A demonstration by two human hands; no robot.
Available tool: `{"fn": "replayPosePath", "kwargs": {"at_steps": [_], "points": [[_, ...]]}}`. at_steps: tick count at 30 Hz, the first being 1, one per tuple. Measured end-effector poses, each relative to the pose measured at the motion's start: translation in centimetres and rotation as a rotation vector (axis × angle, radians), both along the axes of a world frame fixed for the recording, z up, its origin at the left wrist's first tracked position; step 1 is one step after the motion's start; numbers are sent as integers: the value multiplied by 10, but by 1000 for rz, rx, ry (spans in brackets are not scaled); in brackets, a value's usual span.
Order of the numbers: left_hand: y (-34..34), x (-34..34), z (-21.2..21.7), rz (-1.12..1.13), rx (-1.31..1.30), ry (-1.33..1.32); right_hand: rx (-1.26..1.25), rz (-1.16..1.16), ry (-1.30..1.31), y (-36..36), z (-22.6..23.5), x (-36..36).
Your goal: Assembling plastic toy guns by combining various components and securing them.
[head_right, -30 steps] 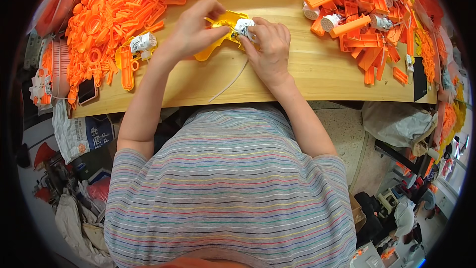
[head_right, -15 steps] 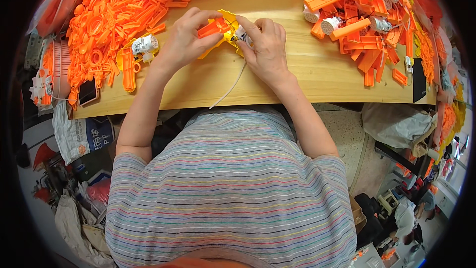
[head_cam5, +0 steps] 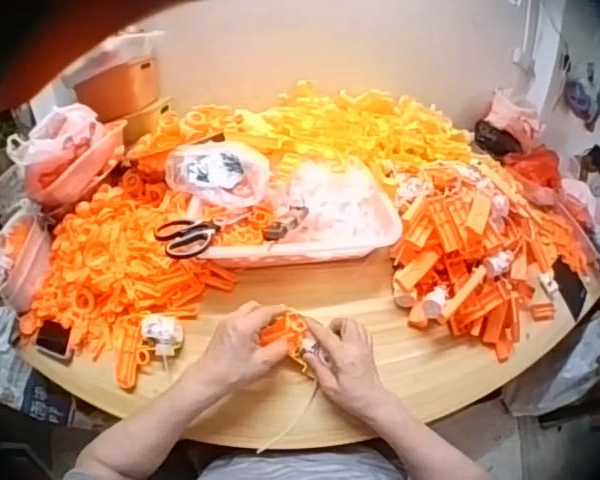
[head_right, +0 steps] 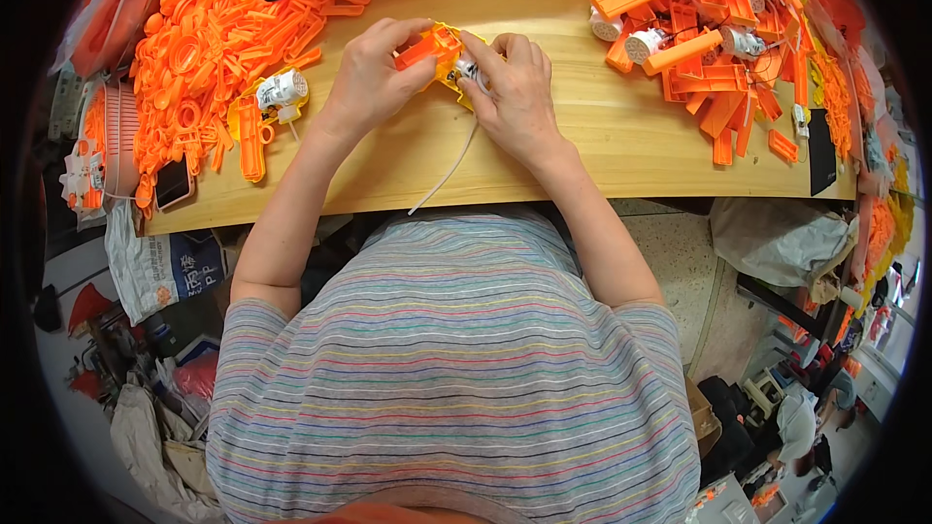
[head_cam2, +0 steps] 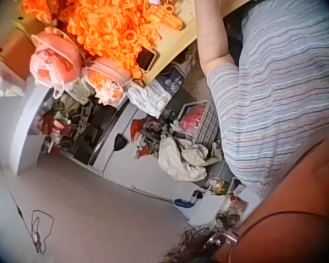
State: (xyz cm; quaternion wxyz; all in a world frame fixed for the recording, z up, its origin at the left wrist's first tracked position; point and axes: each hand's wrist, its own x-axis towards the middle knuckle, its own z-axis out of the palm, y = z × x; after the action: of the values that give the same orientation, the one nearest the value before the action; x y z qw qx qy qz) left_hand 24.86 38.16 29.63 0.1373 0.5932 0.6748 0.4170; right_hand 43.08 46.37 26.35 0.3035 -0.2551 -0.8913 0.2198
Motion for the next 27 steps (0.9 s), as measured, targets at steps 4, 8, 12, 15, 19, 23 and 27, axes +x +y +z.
{"fn": "replayPosePath", "kwargs": {"at_steps": [4, 8, 12, 15, 19, 23, 27], "points": [[-2, -4, -6, 23, 22, 81, 20, -2, 16, -2, 2, 0], [5, 2, -13, 38, 45, 29, 13, -8, 13, 2, 1, -1], [8, 5, -18, 35, 137, 133, 17, -4, 19, 5, 2, -3], [2, 3, -15, 51, 61, 121, 5, 23, 42, 0, 3, -6], [3, 10, -3, 90, -104, 144, 25, 115, 152, 10, -1, -10], [-5, 0, 9, 48, -134, 190, -13, 178, 160, 12, -2, -13], [6, -30, 41, 9, -13, 125, 21, 159, 167, 9, -6, -14]]}}
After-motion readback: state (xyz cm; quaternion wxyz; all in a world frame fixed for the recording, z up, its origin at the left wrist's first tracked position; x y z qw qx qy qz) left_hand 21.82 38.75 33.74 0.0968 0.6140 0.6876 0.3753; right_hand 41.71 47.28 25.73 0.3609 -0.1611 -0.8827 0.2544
